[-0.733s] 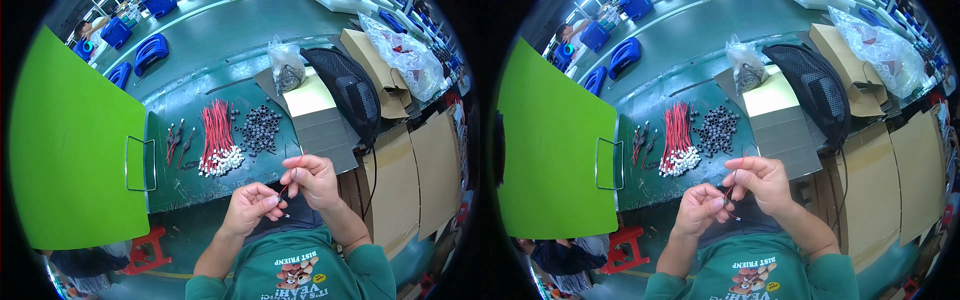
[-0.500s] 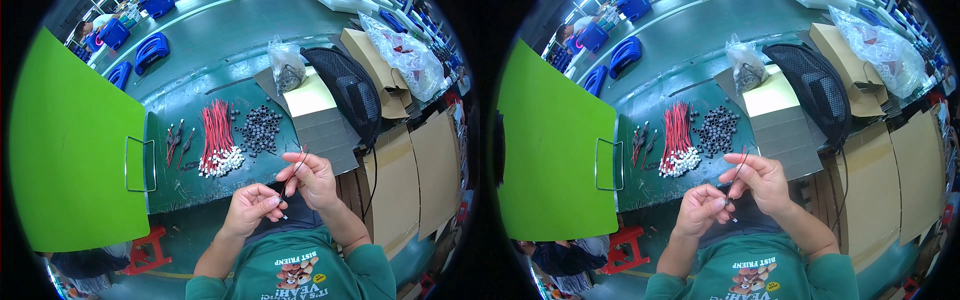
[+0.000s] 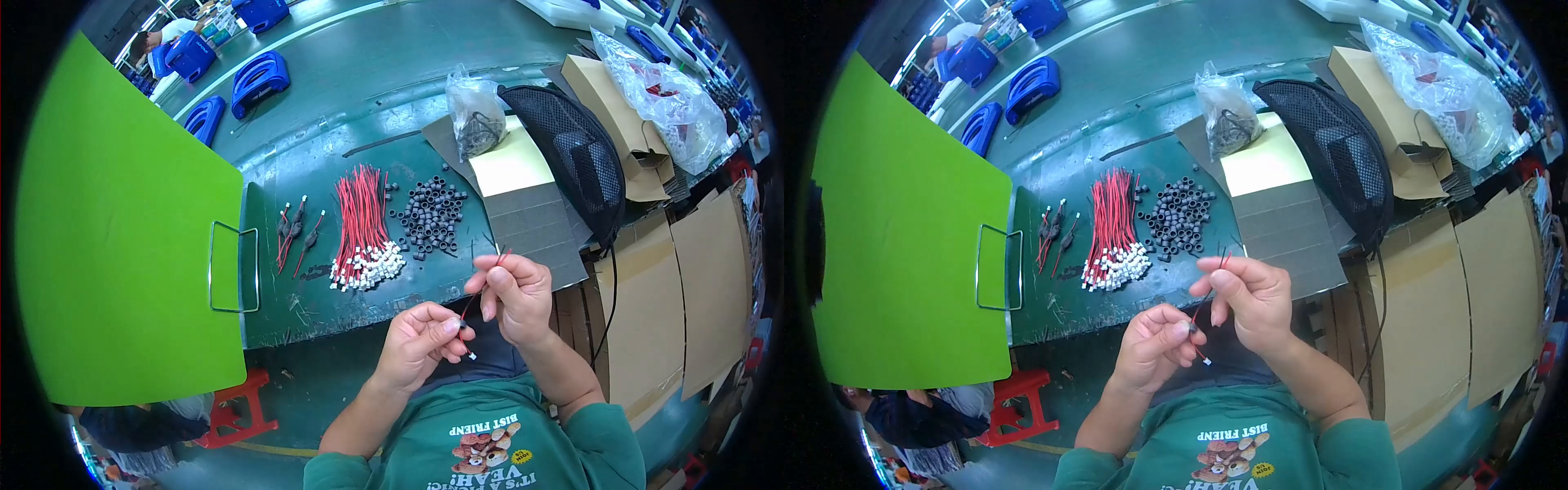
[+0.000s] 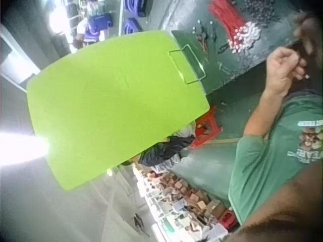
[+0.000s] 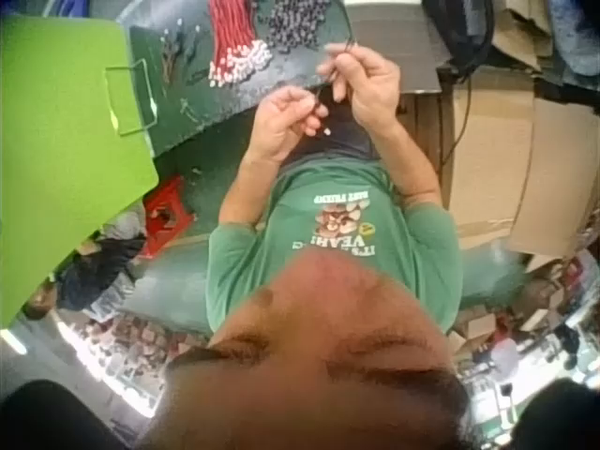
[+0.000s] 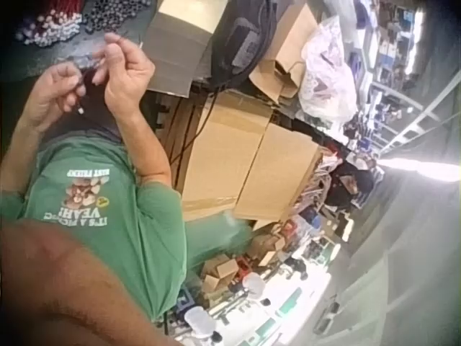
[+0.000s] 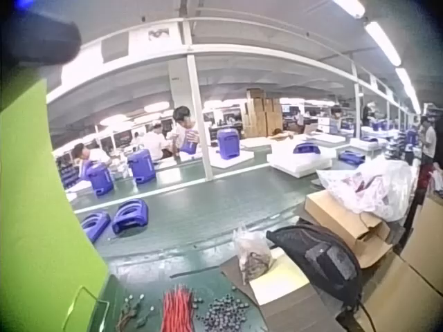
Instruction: The person assembles small electronic wire harnesses by hand, attaching connectors and rubber sleeves to them.
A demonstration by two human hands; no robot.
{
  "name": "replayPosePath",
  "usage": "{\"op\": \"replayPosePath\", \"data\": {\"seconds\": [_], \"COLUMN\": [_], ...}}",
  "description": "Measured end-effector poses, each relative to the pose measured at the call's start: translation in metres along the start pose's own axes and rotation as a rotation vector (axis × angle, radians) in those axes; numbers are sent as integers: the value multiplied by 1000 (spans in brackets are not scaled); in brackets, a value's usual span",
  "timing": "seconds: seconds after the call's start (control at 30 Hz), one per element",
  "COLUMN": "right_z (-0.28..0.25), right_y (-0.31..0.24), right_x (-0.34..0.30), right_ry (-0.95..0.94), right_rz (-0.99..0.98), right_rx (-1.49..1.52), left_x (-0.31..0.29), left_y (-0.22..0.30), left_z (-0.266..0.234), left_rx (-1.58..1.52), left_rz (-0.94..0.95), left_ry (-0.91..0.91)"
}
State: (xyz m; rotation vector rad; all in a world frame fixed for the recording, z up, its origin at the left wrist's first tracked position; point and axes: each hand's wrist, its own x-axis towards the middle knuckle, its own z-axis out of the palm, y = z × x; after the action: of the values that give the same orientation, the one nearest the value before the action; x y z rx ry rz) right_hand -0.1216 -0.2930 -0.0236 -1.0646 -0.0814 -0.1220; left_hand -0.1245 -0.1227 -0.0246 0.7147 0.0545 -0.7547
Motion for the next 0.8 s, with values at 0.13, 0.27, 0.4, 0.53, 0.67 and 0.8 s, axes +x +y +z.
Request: {"op": "replayPosePath", "data": {"seconds": [0.13,0.27,0.4,0.53,0.67,0.8], "right_z": [-1,-5,-4,5,12,9], "right_y": [-15,-29,-32,-41,-38,-33], "right_x": [-1,2,3,5,1,3], "right_ry": [-118,-358,-328,-355,-260,-225], "right_rz": [-4,-221,-123,-134,-117,-232], "right_rx": [-78,-520,-521,-692,-768,-702], "left_x": [2,2,4,3,3,3], "left_y": [-4,-3,-4,-4,-4,-3], "left_z": [-4,-3,1,3,4,3], "left_rx": [-136,-201,-241,-184,-117,-143], "left_rz": [121,164,185,218,256,245], "left_ry": [58,77,96,136,142,111]}}
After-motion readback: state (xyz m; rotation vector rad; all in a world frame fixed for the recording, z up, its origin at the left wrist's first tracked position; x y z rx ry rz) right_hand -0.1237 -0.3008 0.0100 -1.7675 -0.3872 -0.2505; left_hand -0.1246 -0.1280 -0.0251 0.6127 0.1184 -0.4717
